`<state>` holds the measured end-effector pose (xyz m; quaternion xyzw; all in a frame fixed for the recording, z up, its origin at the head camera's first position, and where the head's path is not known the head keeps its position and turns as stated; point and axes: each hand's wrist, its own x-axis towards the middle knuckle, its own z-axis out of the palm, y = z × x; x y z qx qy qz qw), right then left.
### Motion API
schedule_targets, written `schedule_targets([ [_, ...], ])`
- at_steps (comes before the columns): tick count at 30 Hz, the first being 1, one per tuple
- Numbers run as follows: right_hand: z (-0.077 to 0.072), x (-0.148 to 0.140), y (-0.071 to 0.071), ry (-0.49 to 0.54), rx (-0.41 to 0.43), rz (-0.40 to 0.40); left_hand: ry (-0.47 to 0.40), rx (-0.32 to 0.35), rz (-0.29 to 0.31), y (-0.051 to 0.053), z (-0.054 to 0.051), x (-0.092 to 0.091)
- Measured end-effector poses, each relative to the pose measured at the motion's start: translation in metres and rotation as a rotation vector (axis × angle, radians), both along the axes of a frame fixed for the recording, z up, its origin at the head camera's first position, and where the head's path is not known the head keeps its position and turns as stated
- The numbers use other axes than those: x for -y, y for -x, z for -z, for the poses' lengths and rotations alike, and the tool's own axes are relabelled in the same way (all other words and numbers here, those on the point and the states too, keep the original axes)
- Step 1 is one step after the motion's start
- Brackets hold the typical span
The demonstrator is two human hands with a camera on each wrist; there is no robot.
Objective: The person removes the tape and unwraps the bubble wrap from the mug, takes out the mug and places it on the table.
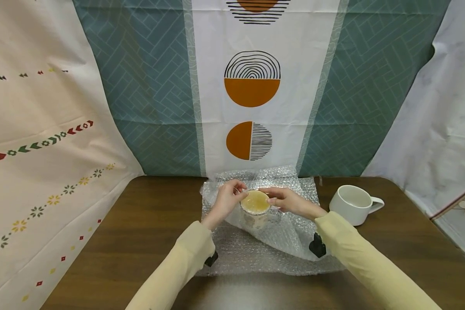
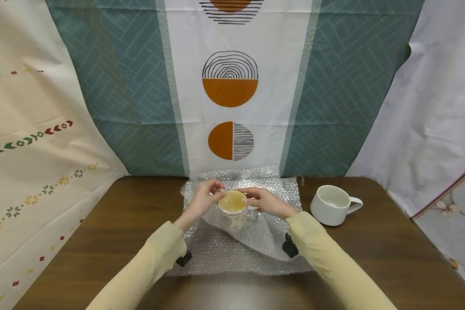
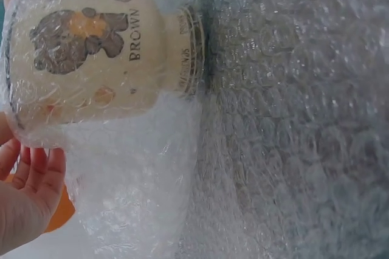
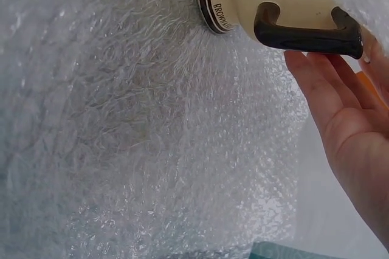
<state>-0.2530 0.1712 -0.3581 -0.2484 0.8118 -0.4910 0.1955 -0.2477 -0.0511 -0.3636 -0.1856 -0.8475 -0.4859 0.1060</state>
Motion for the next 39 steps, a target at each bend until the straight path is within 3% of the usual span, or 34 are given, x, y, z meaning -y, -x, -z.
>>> schedule_targets([
  [5, -0.002, -0.001, -0.001, 0.019, -0.013, -0.017, 0.006, -0.051, -0.007, -0.002, -0.001, -0.001],
  [12, -0.003, 0.000, -0.002, 0.041, -0.004, -0.049, 0.006, -0.039, -0.032, -0.007, -0.006, 0.003],
  [22, -0.002, 0.000, -0.003, 0.007, 0.003, -0.016, -0.011, 0.004, 0.009, -0.014, -0.012, 0.017],
  [31, -0.002, 0.001, -0.003, 0.029, 0.025, -0.007, 0.000, -0.053, 0.017, -0.032, -0.017, 0.034],
  [39, -0.001, 0.001, -0.003, 0.031, 0.036, -0.016, 0.016, -0.040, 0.036, -0.044, -0.021, 0.052],
])
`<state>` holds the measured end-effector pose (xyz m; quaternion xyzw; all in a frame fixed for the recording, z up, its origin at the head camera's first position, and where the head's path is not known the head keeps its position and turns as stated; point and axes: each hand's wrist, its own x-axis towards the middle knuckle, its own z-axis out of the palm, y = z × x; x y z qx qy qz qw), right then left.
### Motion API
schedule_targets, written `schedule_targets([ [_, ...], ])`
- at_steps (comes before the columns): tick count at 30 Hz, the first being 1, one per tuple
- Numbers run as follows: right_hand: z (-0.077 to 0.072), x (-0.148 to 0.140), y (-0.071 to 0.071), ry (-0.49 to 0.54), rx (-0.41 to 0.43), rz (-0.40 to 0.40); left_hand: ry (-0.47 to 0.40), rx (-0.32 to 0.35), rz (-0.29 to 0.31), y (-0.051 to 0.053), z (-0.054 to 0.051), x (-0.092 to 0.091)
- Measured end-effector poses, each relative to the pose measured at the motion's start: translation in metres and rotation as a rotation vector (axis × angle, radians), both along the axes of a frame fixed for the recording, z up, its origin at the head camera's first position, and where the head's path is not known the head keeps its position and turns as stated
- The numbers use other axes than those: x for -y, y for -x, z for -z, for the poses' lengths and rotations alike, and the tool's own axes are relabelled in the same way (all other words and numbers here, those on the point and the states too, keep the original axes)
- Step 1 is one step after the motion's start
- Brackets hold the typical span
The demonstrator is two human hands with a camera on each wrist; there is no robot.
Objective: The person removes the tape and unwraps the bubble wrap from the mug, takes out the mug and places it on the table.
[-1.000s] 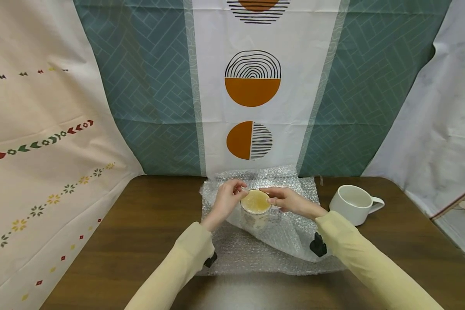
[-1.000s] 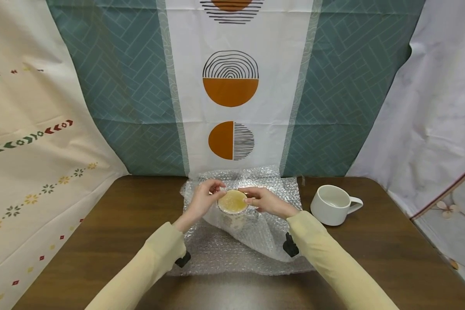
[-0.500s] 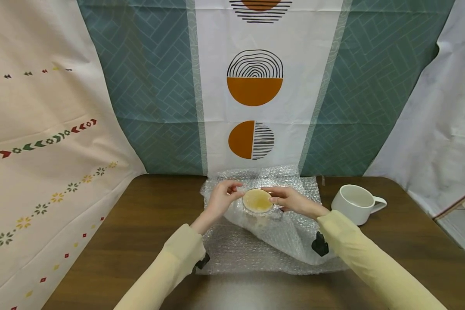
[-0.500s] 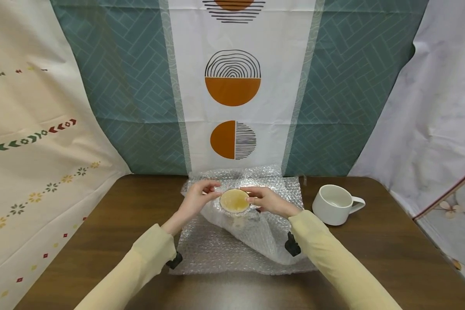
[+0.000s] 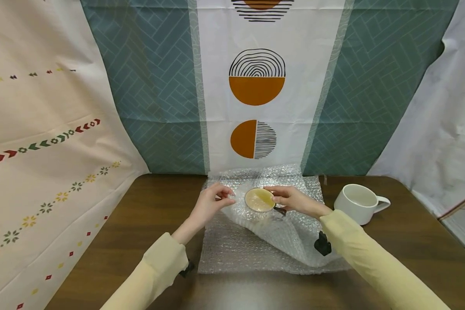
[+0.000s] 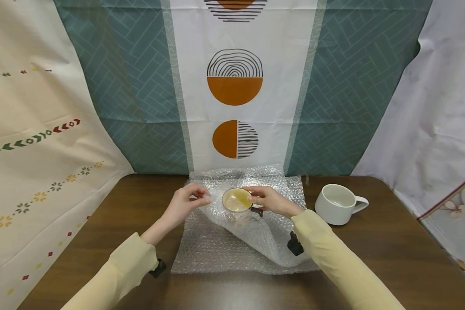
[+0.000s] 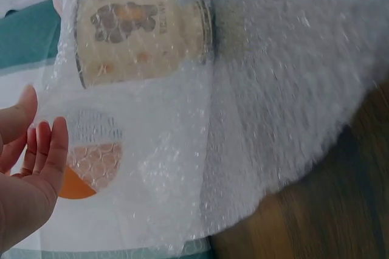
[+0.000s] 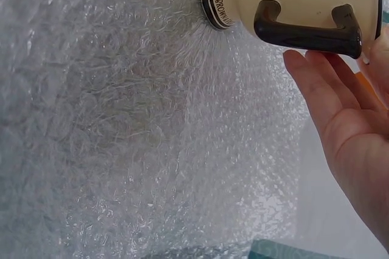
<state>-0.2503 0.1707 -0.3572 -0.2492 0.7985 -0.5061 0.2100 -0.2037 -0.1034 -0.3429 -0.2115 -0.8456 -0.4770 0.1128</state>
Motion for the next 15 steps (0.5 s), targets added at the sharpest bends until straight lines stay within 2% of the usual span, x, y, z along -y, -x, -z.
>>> schedule_targets([
  [4, 0.000, -0.001, 0.000, 0.004, -0.005, -0.001, 0.019, -0.011, 0.051, -0.001, 0.000, 0.010],
  [12, 0.000, -0.001, 0.001, 0.003, -0.005, 0.011, 0.031, 0.041, 0.152, -0.004, 0.004, 0.038],
  [15, 0.000, -0.001, 0.001, -0.008, -0.007, 0.016, 0.024, 0.041, 0.195, -0.011, -0.002, 0.046],
])
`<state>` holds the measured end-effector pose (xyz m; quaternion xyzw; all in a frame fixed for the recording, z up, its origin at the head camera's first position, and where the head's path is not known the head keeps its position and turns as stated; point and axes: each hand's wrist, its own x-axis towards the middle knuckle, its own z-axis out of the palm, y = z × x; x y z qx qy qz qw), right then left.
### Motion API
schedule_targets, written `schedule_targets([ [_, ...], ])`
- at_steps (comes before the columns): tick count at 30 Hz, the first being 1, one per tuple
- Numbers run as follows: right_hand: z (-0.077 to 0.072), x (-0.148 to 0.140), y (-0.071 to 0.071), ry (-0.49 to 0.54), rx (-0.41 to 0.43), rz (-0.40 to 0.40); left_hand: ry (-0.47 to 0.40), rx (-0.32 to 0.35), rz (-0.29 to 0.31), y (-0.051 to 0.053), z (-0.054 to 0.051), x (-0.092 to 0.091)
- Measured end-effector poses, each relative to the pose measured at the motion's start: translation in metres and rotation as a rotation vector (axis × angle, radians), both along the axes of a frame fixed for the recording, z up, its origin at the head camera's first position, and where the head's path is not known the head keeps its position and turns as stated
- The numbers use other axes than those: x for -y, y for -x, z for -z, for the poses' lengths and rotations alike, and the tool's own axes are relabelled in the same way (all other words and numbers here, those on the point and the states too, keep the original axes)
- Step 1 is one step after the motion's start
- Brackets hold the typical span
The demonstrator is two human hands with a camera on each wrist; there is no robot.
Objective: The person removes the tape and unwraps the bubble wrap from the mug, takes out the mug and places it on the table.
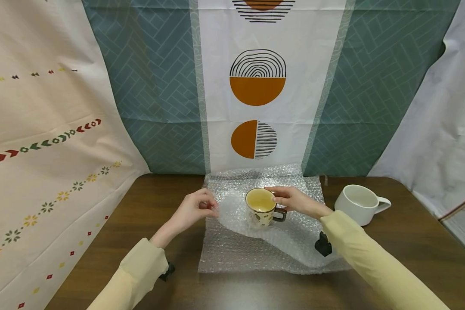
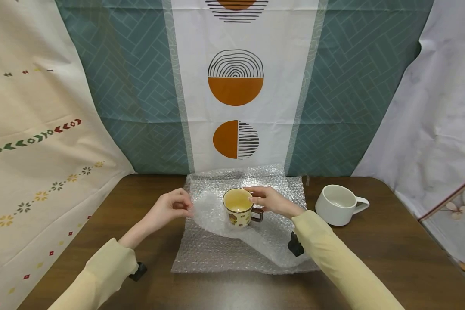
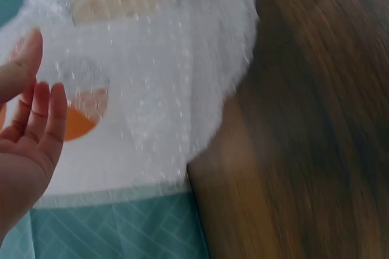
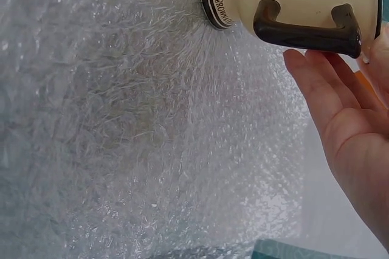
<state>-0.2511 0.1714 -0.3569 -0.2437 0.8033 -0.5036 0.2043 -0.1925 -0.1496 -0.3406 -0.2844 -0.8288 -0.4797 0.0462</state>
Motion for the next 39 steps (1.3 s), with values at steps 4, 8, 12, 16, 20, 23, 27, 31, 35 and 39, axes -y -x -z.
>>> schedule_targets([
  [4, 0.000, 0.001, 0.000, -0.003, 0.001, -0.001, 0.015, 0.012, 0.070, -0.012, -0.011, 0.008],
  [8, 0.000, 0.001, 0.000, 0.001, 0.004, 0.001, 0.062, -0.007, 0.128, -0.017, -0.011, 0.016],
  [12, -0.001, 0.001, -0.001, -0.003, 0.005, 0.008, 0.103, 0.003, 0.174, -0.012, 0.004, 0.025],
  [16, -0.001, 0.000, -0.001, -0.005, 0.007, 0.010, 0.168, 0.092, 0.230, -0.005, 0.025, 0.034],
  [20, 0.000, -0.001, -0.001, -0.007, 0.006, 0.011, 0.296, 0.172, 0.315, -0.003, 0.035, 0.037],
  [23, 0.000, -0.001, -0.001, -0.003, 0.005, 0.012, 0.415, 0.154, 0.364, -0.005, 0.037, 0.038],
  [27, 0.000, -0.002, -0.001, 0.009, 0.006, 0.002, 0.478, 0.143, 0.388, -0.007, 0.036, 0.038],
  [31, 0.000, -0.001, -0.002, 0.014, 0.008, 0.004, 0.492, 0.167, 0.343, -0.009, 0.033, 0.034],
  [35, 0.000, -0.001, -0.002, 0.015, 0.008, 0.013, 0.538, 0.198, 0.297, -0.011, 0.033, 0.028],
  [39, 0.001, -0.001, -0.002, 0.017, 0.007, 0.017, 0.596, 0.208, 0.266, -0.013, 0.037, 0.020],
])
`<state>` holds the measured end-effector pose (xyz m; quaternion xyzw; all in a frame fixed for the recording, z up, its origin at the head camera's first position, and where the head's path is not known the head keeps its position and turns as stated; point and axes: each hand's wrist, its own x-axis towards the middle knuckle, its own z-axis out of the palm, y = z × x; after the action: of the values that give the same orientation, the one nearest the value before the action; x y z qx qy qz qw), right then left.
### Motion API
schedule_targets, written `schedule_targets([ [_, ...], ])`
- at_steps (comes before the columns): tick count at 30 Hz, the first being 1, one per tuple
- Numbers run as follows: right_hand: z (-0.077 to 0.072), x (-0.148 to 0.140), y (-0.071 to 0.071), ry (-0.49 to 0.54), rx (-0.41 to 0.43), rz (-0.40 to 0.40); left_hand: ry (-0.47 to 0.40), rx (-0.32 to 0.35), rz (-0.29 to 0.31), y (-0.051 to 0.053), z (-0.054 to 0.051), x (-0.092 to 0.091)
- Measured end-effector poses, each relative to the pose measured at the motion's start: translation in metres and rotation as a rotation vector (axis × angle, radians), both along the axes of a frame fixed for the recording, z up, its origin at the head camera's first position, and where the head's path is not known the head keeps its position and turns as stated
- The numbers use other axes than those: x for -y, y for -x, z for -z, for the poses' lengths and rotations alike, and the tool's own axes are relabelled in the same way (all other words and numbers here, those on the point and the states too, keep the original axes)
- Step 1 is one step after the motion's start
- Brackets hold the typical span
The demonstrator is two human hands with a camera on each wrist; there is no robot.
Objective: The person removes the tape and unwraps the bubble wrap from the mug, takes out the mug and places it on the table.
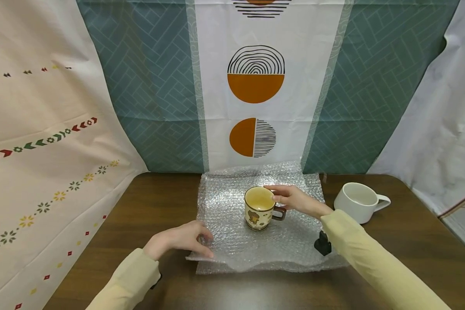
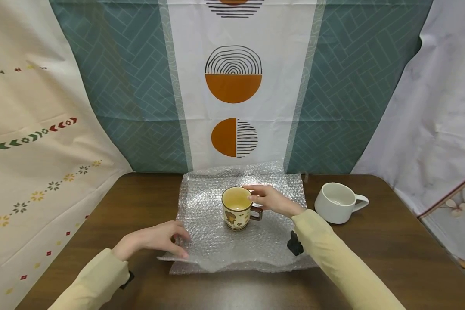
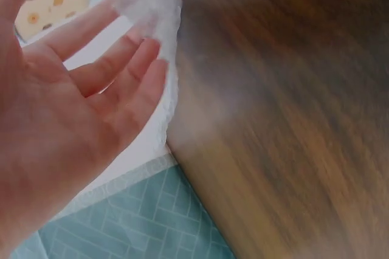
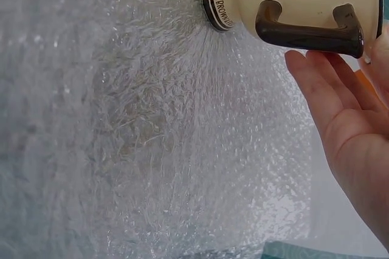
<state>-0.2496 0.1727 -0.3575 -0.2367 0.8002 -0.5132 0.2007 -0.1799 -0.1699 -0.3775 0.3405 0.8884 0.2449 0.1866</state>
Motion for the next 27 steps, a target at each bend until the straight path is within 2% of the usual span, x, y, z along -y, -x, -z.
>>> schedule_targets([
  [4, 0.000, -0.001, 0.000, 0.003, -0.004, 0.002, 0.043, -0.027, -0.010, -0.002, 0.004, -0.007],
  [8, 0.001, -0.001, 0.000, 0.005, 0.000, 0.008, 0.035, -0.020, -0.001, -0.004, 0.012, -0.014],
  [13, 0.001, 0.000, -0.001, 0.015, 0.000, 0.013, 0.100, -0.105, 0.012, -0.006, 0.020, -0.020],
  [19, 0.002, 0.000, -0.002, -0.021, -0.069, 0.009, 0.140, -0.170, 0.025, -0.007, 0.024, -0.022],
  [22, 0.002, 0.000, -0.003, -0.032, -0.090, 0.016, 0.134, -0.176, 0.029, -0.006, 0.025, -0.021],
  [27, 0.002, 0.001, -0.005, -0.054, -0.115, 0.040, 0.085, -0.109, 0.010, -0.002, 0.028, -0.016],
])
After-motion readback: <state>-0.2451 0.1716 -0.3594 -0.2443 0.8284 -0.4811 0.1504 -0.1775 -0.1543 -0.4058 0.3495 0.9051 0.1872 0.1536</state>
